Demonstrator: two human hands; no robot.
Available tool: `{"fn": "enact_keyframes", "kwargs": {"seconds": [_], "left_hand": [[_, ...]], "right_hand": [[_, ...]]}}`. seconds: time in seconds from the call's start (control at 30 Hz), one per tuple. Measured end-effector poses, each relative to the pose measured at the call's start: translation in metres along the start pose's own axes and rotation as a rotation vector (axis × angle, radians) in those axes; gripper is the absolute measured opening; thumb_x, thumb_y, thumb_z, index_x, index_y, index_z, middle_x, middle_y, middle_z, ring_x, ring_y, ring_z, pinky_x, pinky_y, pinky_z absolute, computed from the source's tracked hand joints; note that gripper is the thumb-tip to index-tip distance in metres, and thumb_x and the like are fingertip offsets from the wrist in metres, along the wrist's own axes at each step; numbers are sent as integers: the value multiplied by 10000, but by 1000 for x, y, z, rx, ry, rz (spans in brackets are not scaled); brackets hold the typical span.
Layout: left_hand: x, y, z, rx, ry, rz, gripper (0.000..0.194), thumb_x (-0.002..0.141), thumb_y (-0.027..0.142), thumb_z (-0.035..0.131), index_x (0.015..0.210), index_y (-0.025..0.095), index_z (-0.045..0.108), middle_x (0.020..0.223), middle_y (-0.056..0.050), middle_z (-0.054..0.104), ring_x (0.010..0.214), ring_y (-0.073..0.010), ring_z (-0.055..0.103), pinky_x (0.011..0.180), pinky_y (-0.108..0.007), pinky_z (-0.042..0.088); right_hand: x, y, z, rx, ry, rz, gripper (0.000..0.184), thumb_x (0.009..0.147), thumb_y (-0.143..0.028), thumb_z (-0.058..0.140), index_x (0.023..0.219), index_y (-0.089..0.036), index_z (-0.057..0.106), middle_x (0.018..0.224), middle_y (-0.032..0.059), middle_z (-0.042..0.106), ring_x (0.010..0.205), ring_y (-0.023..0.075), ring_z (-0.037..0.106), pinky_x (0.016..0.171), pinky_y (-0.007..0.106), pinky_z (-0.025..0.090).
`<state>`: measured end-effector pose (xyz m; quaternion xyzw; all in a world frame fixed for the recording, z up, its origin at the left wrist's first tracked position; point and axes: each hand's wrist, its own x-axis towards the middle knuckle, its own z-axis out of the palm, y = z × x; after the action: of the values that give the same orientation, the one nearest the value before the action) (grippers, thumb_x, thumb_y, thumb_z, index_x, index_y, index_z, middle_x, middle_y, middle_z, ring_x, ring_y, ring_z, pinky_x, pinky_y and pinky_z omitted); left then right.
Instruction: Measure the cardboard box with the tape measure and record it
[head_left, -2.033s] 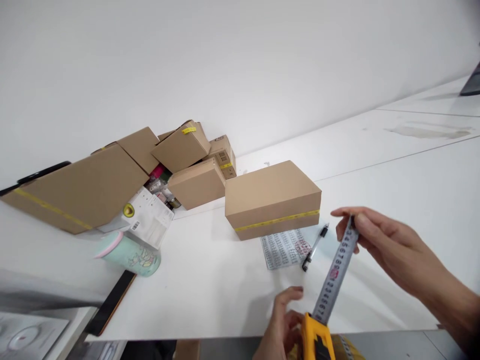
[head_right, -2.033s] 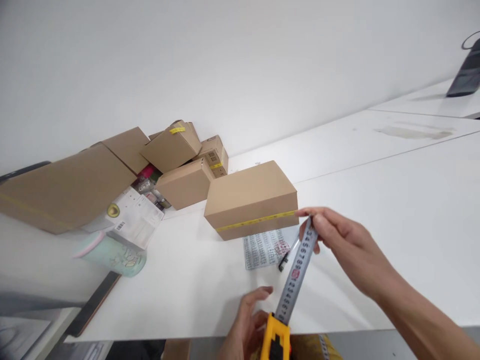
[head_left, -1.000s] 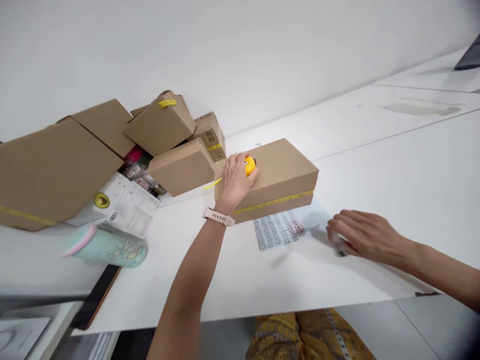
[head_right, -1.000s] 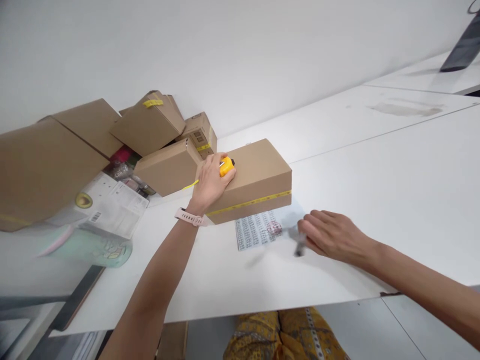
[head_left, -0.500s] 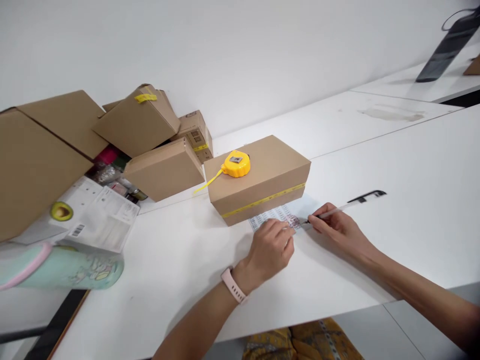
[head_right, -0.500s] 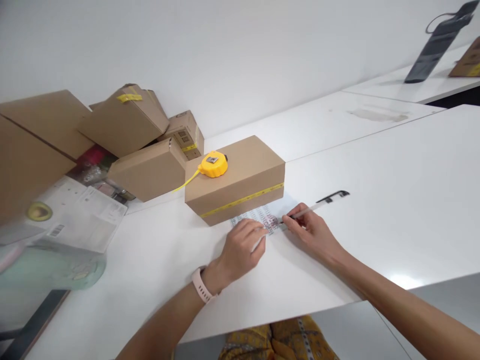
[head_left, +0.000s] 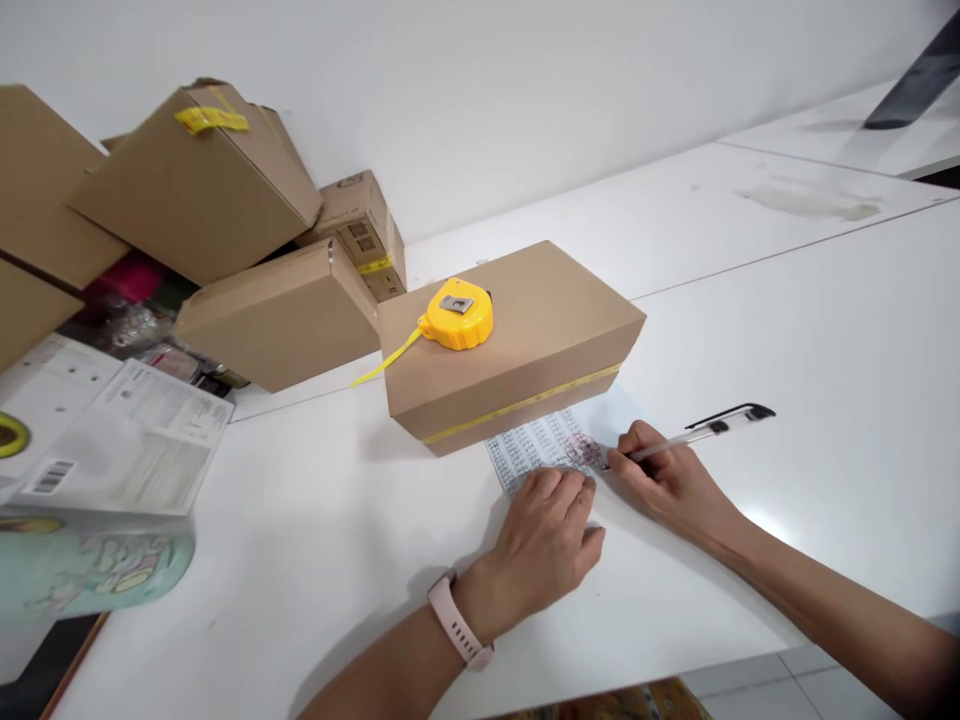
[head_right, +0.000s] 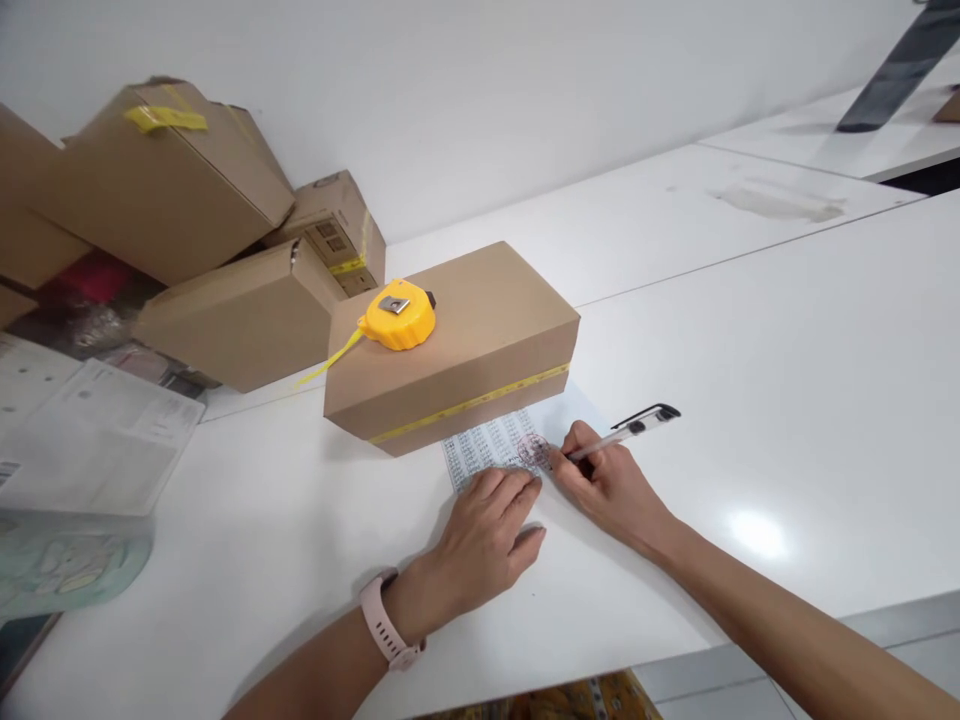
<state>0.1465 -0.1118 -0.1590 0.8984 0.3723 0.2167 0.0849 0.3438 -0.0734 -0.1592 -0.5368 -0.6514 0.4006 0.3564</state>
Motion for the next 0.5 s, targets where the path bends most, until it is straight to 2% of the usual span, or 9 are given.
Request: {"fn": "enact_keyframes", "kwargs": {"seconds": [0.3, 0.5], "left_hand": [[0, -1, 0, 25, 7, 7, 372, 957, 226, 506, 1269, 31, 566, 1114, -146, 671, 1003, -277, 577, 907, -414, 510], [0, -1, 1, 19, 3, 3, 373, 960, 229, 505, 1265, 26, 573, 1116, -144, 668, 1018, -275, 578, 930, -408, 501]], "right_hand": [[-5, 8, 2, 49, 28, 23, 360, 913, -489, 621, 717, -253, 434, 598, -47, 432, 557, 131, 385, 502, 278, 328], [-4, 4, 0, 21, -2, -2, 347, 924, -472, 602, 712, -254, 435, 601, -44, 447, 546, 132, 396, 498, 279, 335]]}}
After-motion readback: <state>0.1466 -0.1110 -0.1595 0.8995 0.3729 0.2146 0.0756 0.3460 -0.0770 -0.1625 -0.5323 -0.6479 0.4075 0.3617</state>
